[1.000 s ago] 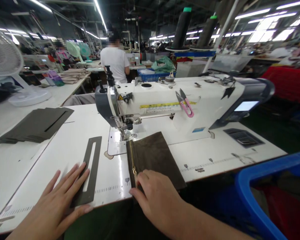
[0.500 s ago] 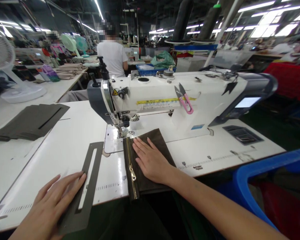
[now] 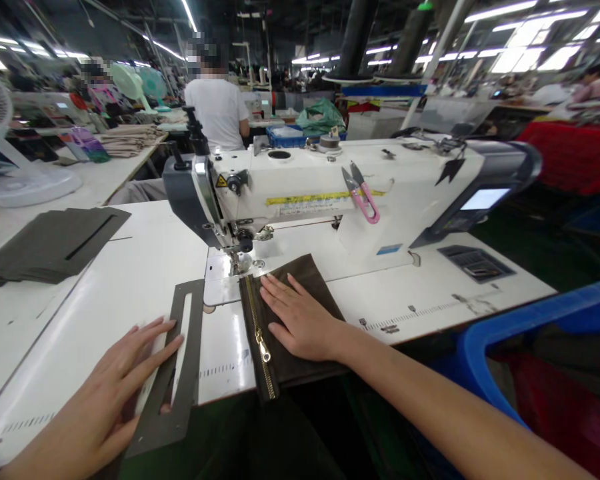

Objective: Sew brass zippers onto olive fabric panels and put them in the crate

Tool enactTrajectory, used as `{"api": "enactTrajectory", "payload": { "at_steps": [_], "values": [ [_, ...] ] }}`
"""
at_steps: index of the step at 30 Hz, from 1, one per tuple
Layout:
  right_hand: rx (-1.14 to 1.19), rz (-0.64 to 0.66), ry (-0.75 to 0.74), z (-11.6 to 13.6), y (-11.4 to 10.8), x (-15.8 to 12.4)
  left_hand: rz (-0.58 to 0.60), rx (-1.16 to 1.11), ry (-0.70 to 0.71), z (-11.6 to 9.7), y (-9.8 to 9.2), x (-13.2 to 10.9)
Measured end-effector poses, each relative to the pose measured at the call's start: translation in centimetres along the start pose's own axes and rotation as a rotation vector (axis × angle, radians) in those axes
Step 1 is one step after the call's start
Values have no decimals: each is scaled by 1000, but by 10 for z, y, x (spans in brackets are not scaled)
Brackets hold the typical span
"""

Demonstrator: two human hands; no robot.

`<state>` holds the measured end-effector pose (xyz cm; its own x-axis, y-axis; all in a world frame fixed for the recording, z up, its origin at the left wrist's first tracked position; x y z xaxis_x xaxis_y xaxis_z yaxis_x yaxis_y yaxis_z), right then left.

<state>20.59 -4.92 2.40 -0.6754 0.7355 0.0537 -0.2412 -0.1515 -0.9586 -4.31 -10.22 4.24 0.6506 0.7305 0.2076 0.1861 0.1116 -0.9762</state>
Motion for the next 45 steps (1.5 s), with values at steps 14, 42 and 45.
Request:
{"api": "enactTrajectory", "payload": {
  "at_steps": [14,42,45],
  "values": [
    [89,63,-38,1,-4,-1,-89,-78,-111,26,8,47],
    [-156,-268,82,26,14,17,-110,-21,72,-34,30,95],
    [-118,-243,100,27,10,21,-72,-49,73,-30,31,97]
  ]
}}
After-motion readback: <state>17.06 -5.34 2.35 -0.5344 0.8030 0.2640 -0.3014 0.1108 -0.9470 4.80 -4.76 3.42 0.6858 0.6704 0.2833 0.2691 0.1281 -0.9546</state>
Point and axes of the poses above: each hand's wrist, its own x-axis towards the middle knuckle, its own y-axis out of the palm, z = x × y, the point moved 5 cm from there along x, towards the middle knuckle, and after that the axes turned 2 degrees about -x, right-handed, at the moved point
